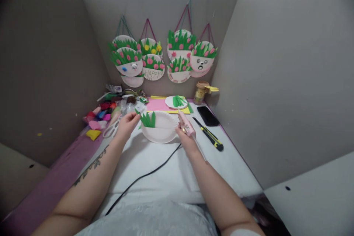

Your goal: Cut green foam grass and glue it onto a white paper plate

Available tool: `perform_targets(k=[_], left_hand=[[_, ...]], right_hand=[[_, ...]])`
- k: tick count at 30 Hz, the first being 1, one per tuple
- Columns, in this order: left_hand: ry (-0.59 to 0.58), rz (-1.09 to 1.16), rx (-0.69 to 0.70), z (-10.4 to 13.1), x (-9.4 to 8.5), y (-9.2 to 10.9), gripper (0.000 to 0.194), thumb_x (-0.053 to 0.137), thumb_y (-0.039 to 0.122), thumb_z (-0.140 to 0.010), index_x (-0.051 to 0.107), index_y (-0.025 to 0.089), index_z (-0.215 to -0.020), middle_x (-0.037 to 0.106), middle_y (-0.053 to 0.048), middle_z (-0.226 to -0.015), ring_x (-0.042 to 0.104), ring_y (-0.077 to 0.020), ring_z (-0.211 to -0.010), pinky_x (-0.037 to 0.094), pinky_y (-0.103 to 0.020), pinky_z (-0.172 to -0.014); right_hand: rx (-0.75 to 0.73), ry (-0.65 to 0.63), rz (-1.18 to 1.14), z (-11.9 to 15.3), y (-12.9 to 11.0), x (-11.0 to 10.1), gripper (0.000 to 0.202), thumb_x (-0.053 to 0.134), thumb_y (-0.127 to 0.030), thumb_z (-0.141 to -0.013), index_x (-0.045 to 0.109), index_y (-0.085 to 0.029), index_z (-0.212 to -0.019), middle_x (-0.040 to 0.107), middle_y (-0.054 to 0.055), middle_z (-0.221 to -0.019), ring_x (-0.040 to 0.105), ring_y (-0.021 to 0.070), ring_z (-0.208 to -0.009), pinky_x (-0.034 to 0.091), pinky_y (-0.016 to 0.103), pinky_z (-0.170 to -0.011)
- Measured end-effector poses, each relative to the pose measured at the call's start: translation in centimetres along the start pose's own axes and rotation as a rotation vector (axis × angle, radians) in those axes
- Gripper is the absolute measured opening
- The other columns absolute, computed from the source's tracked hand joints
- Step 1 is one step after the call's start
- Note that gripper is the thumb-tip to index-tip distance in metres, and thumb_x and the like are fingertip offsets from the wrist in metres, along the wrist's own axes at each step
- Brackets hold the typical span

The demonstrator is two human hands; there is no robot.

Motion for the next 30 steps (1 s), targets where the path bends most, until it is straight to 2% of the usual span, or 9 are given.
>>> perform_targets(k=[9,15,21,24,30], left_hand=[[-0.072,-0.102,0.038,0.2,0.5,0.1,0.025,0.065,0.041,-0.073,0.059,0.018,-0.065,0.046,0.004,-0.055,0.038,-0.0105,-0.053,0.028,-0.024,-0.053],[-0.025,-0.199,0.116,0.9,-0.2,1.2,0.016,0.067,0.034,-0.069,0.063,0.018,-0.067,0.056,0.002,-0.060,0.047,-0.0128,-0.059,0.035,-0.025,-0.058],[-0.074,-0.304,0.114,0.6,0.2,0.2,0.016,0.069,0.033,-0.066,0.066,0.018,-0.064,0.056,0.001,-0.058,0.045,-0.0130,-0.057,0.033,-0.025,-0.057],[-0.058,-0.274,0.087,0.4,-0.1,-0.3,0.017,0.068,0.034,-0.066,0.066,0.017,-0.067,0.059,0.000,-0.062,0.046,-0.0131,-0.058,0.035,-0.025,-0.058],[-0.020,-0.208,0.095,0.4,-0.4,0.2,0.019,0.068,0.036,-0.068,0.066,0.017,-0.068,0.059,0.001,-0.061,0.047,-0.0129,-0.059,0.036,-0.025,-0.058]], right_hand=[[0.020,-0.009,0.004,-0.1,0.6,-0.1,0.054,0.078,-0.033,-0.065,0.066,-0.020,-0.117,0.069,0.006,-0.111,0.065,0.0235,-0.098,0.052,0.038,-0.085],[-0.003,-0.007,-0.006,0.1,0.1,0.0,0.054,0.078,-0.033,-0.066,0.066,-0.022,-0.118,0.069,0.006,-0.112,0.065,0.0232,-0.099,0.052,0.037,-0.085],[0.052,0.020,0.019,0.1,0.3,-0.2,0.049,0.077,-0.034,-0.065,0.069,-0.018,-0.111,0.071,0.007,-0.104,0.066,0.0257,-0.095,0.053,0.042,-0.085],[0.032,0.005,0.013,0.0,0.1,0.0,0.051,0.077,-0.032,-0.064,0.068,-0.018,-0.113,0.070,0.008,-0.106,0.066,0.0248,-0.095,0.053,0.039,-0.084],[0.022,0.011,-0.007,-0.1,0.2,-0.2,0.054,0.079,-0.032,-0.062,0.068,-0.018,-0.113,0.071,0.007,-0.102,0.067,0.0232,-0.091,0.054,0.037,-0.080]])
Point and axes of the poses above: each hand's wrist, its own z-axis away from the middle knuckle, its own x-axis out of the palm, y = z × x, the point moved 9 cm from there along -z, towards the middle knuckle
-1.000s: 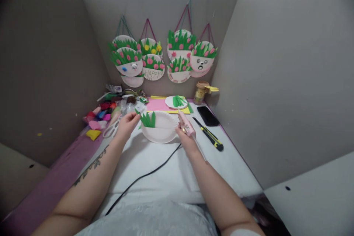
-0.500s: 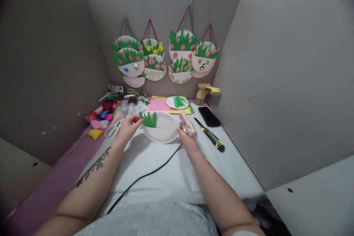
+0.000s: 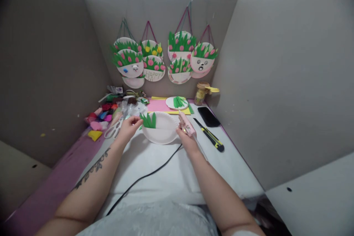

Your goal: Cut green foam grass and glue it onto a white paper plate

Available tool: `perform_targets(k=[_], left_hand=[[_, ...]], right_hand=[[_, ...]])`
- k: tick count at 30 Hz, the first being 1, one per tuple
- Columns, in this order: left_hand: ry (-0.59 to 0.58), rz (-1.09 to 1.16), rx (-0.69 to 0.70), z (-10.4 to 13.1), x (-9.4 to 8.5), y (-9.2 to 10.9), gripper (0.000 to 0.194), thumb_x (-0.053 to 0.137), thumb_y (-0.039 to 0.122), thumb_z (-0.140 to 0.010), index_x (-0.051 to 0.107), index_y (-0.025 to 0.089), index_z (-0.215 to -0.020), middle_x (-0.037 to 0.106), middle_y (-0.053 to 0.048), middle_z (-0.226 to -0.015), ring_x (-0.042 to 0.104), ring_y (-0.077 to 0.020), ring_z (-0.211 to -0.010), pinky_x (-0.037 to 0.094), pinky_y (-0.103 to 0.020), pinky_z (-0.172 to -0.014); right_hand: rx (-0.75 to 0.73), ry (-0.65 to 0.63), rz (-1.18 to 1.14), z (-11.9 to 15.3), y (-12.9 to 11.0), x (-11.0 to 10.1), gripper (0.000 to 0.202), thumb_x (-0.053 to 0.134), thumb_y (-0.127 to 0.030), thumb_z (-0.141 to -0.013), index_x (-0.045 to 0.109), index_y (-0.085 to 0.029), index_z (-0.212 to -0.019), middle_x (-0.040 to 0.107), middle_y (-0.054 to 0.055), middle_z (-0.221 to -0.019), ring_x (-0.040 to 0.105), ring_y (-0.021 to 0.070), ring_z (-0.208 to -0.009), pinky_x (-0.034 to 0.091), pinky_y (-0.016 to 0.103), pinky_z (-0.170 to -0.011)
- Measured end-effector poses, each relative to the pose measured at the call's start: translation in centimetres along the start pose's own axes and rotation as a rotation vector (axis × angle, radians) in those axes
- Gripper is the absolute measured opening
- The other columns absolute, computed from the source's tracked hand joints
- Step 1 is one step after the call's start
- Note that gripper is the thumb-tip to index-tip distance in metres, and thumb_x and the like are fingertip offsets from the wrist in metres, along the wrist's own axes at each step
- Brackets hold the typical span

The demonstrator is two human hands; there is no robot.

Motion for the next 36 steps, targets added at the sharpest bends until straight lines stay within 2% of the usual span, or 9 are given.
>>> perform_targets(k=[5,9,14,17,21,24,29,32,36], left_hand=[[-0.006,0.014,-0.020,0.1,0.0,0.2,0.021,0.067,0.038,-0.070,0.065,0.017,-0.065,0.057,0.001,-0.057,0.046,-0.0125,-0.056,0.034,-0.024,-0.056],[-0.018,0.010,-0.046,0.2,0.1,0.1,0.022,0.067,0.038,-0.069,0.065,0.017,-0.063,0.054,0.002,-0.054,0.044,-0.0120,-0.054,0.032,-0.024,-0.053],[-0.036,-0.042,-0.050,0.0,0.3,-0.5,0.019,0.068,0.036,-0.068,0.066,0.017,-0.068,0.059,0.000,-0.058,0.047,-0.0132,-0.054,0.034,-0.025,-0.054],[-0.017,-0.168,-0.036,-0.4,-0.4,-1.2,0.012,0.067,0.031,-0.070,0.067,0.019,-0.073,0.063,-0.001,-0.063,0.051,-0.0150,-0.056,0.036,-0.025,-0.056],[0.047,-0.499,0.087,-0.5,-1.6,-1.3,0.008,0.063,0.026,-0.075,0.069,0.021,-0.072,0.068,-0.006,-0.072,0.055,-0.0181,-0.064,0.036,-0.026,-0.060],[-0.038,-0.709,0.070,-0.4,-0.6,-2.2,0.013,0.059,0.026,-0.080,0.071,0.021,-0.077,0.070,-0.009,-0.081,0.060,-0.0211,-0.073,0.038,-0.027,-0.063],[-0.261,-0.935,-0.104,0.0,2.4,-4.4,0.026,0.050,0.030,-0.088,0.069,0.017,-0.102,0.070,-0.013,-0.104,0.064,-0.0233,-0.095,0.043,-0.029,-0.079],[-0.278,-0.976,-0.128,-0.3,3.0,-4.8,0.031,0.043,0.033,-0.093,0.067,0.015,-0.103,0.069,-0.016,-0.106,0.064,-0.0254,-0.099,0.043,-0.031,-0.083],[-0.258,-0.988,-0.137,-0.7,3.0,-5.1,0.031,0.042,0.027,-0.092,0.067,0.015,-0.107,0.069,-0.017,-0.108,0.064,-0.0279,-0.100,0.044,-0.033,-0.084]], right_hand=[[-0.013,-0.016,0.017,-0.1,0.0,0.0,0.052,0.078,-0.033,-0.064,0.067,-0.018,-0.112,0.070,0.006,-0.101,0.066,0.0228,-0.090,0.053,0.038,-0.080],[0.034,-0.002,0.028,-0.1,0.5,-0.2,0.045,0.079,-0.033,-0.062,0.069,-0.017,-0.103,0.071,0.006,-0.097,0.066,0.0224,-0.086,0.053,0.037,-0.078],[0.063,0.039,-0.011,-0.4,1.3,-0.3,0.046,0.080,-0.032,-0.058,0.070,-0.020,-0.102,0.071,0.004,-0.094,0.066,0.0221,-0.083,0.052,0.035,-0.071],[0.116,0.090,-0.081,-1.1,2.2,-0.7,0.044,0.080,-0.028,-0.052,0.068,-0.019,-0.093,0.068,0.001,-0.080,0.064,0.0180,-0.069,0.050,0.029,-0.059],[0.223,0.155,-0.198,-2.6,3.8,-1.9,0.037,0.076,-0.020,-0.040,0.061,-0.018,-0.073,0.062,-0.003,-0.064,0.060,0.0161,-0.057,0.048,0.028,-0.051],[0.335,0.155,-0.183,-3.2,5.0,-2.5,0.032,0.073,-0.018,-0.037,0.058,-0.019,-0.065,0.059,-0.004,-0.056,0.058,0.0169,-0.053,0.049,0.028,-0.048],[0.326,0.069,-0.112,-3.0,5.0,-1.7,0.030,0.070,-0.017,-0.041,0.061,-0.019,-0.069,0.060,-0.004,-0.056,0.057,0.0157,-0.051,0.046,0.025,-0.046],[0.317,0.041,-0.054,-2.5,4.7,-1.0,0.029,0.070,-0.016,-0.043,0.062,-0.019,-0.071,0.060,-0.004,-0.056,0.057,0.0143,-0.050,0.043,0.023,-0.044],[0.336,0.032,0.003,-1.9,4.8,-0.6,0.030,0.069,-0.016,-0.045,0.064,-0.018,-0.074,0.060,-0.004,-0.055,0.055,0.0132,-0.047,0.040,0.022,-0.042]])
Point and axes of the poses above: each hand's wrist, its own z-axis away from the middle knuckle, its own x-axis out of the palm, y = z × x, the point moved 9 cm from there along -z, towards the middle knuckle
